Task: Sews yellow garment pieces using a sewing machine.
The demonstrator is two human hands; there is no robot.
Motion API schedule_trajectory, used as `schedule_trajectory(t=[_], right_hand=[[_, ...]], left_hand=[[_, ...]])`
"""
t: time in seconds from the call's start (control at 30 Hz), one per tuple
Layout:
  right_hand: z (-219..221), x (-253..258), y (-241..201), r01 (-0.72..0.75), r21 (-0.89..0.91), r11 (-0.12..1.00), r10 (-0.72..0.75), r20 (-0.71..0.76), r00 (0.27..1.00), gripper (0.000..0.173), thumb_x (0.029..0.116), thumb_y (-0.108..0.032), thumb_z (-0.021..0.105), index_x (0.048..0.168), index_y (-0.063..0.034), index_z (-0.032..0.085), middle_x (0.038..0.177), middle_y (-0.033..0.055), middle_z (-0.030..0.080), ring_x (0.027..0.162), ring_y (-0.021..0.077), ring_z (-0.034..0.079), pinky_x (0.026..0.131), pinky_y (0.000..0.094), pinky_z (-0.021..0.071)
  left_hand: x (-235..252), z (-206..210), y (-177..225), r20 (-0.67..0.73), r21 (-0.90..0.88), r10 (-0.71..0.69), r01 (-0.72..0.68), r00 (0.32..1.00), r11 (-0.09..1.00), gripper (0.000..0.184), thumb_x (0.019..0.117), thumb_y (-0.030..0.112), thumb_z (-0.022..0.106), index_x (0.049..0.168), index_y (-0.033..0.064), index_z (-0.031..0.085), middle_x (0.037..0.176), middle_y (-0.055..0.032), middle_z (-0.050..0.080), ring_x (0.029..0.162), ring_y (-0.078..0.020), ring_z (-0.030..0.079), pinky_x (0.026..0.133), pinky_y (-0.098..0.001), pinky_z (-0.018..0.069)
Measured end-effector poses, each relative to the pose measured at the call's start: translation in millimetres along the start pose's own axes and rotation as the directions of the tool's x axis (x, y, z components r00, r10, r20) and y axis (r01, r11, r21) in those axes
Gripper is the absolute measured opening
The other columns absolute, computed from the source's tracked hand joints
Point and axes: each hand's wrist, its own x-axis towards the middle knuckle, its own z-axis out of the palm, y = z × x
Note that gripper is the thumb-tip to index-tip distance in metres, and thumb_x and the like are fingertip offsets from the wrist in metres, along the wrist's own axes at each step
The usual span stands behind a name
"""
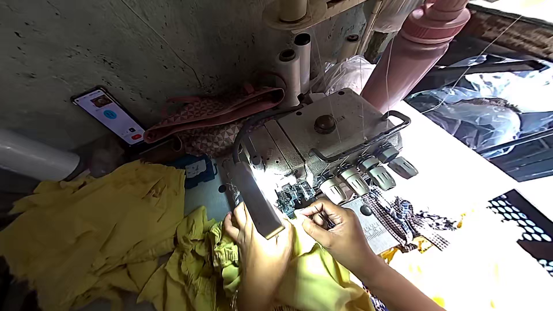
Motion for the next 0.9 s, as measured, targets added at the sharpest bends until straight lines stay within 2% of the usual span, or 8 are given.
schedule_trajectory(t=[0.13, 0.2, 0.33, 0.37, 0.47, 0.7, 0.8, 0.9], right_hand=[[4, 2, 1, 0.026, -0.034, 0.999, -0.027, -0.039, 0.999, 0.012, 0.0878, -0.021, 0.069, 0.087, -0.0096, 0.072, 0.067, -0.0121, 0.059, 0.059, -0.0125, 0.046, 0.054, 0.0059, 0.0382], [2, 2, 3, 0.038, -0.034, 0.999, -0.039, -0.028, 0.999, 0.012, 0.0884, -0.021, 0.069, 0.087, -0.0094, 0.072, 0.068, -0.0119, 0.060, 0.059, -0.0126, 0.046, 0.054, 0.0057, 0.0381], [-2, 3, 5, 0.061, -0.018, 0.998, -0.060, 0.009, 0.998, 0.013, 0.0855, -0.020, 0.069, 0.088, -0.0084, 0.073, 0.067, -0.0120, 0.058, 0.058, -0.0127, 0.045, 0.054, 0.0057, 0.0369], [-3, 3, 5, 0.065, -0.020, 0.998, -0.065, 0.014, 0.998, 0.013, 0.0849, -0.021, 0.069, 0.089, -0.0085, 0.073, 0.067, -0.0122, 0.057, 0.058, -0.0128, 0.044, 0.053, 0.0056, 0.0368], [-4, 3, 6, 0.063, -0.032, 0.997, -0.063, 0.022, 0.998, 0.014, 0.0847, -0.021, 0.070, 0.089, -0.0089, 0.073, 0.067, -0.0123, 0.057, 0.058, -0.0124, 0.044, 0.053, 0.0059, 0.0366], [-3, 4, 4, 0.046, -0.040, 0.998, -0.045, 0.014, 0.999, 0.012, 0.0849, -0.020, 0.069, 0.089, -0.0101, 0.074, 0.068, -0.0125, 0.058, 0.059, -0.0124, 0.045, 0.053, 0.0063, 0.0366], [-3, 4, 3, 0.049, -0.049, 0.998, -0.048, 0.012, 0.999, 0.012, 0.0856, -0.021, 0.069, 0.088, -0.0106, 0.074, 0.068, -0.0127, 0.058, 0.059, -0.0125, 0.044, 0.053, 0.0065, 0.0365], [-4, 4, 2, 0.037, -0.059, 0.998, -0.036, 0.014, 0.999, 0.013, 0.0855, -0.022, 0.069, 0.088, -0.0108, 0.074, 0.066, -0.0132, 0.056, 0.057, -0.0123, 0.043, 0.052, 0.0071, 0.0357]], left_hand=[[7, -2, 0, 0.035, 0.001, -0.028, 0.028, 0.999, 1.000, 0.039, 0.0886, 0.039, 0.051, 0.102, 0.0073, 0.068, 0.136, -0.0200, 0.056, 0.141, -0.0376, 0.040, 0.118, -0.0638, 0.0112], [7, -1, -2, 0.033, -0.008, -0.028, 0.029, 0.999, 1.000, 0.039, 0.0881, 0.040, 0.052, 0.103, 0.0079, 0.067, 0.136, -0.0200, 0.055, 0.142, -0.0381, 0.039, 0.118, -0.0640, 0.0107], [8, -6, -16, 0.090, -0.088, 0.023, -0.015, 0.996, 0.996, 0.058, 0.0791, 0.049, 0.061, 0.116, 0.0045, 0.064, 0.139, -0.0203, 0.052, 0.143, -0.0367, 0.037, 0.117, -0.0680, 0.0063], [8, -7, -18, 0.091, -0.101, 0.039, -0.029, 0.995, 0.994, 0.059, 0.0755, 0.051, 0.064, 0.114, 0.0057, 0.066, 0.137, -0.0190, 0.053, 0.142, -0.0360, 0.037, 0.117, -0.0686, 0.0066], [8, -5, -22, 0.059, -0.094, 0.066, -0.060, 0.996, 0.994, 0.054, 0.0741, 0.051, 0.066, 0.108, 0.0092, 0.068, 0.135, -0.0179, 0.054, 0.141, -0.0369, 0.039, 0.115, -0.0708, 0.0101], [9, -4, -20, 0.082, -0.076, 0.036, -0.030, 0.996, 0.997, 0.052, 0.0747, 0.050, 0.066, 0.108, 0.0108, 0.068, 0.138, -0.0176, 0.052, 0.142, -0.0358, 0.039, 0.117, -0.0696, 0.0103], [9, -5, -20, 0.097, -0.078, 0.024, -0.016, 0.995, 0.997, 0.055, 0.0758, 0.050, 0.065, 0.112, 0.0087, 0.067, 0.141, -0.0193, 0.050, 0.144, -0.0388, 0.036, 0.116, -0.0713, 0.0083], [10, -4, -21, 0.091, -0.077, 0.031, -0.024, 0.995, 0.997, 0.057, 0.0745, 0.051, 0.065, 0.112, 0.0071, 0.067, 0.139, -0.0199, 0.051, 0.142, -0.0401, 0.037, 0.115, -0.0720, 0.0106]])
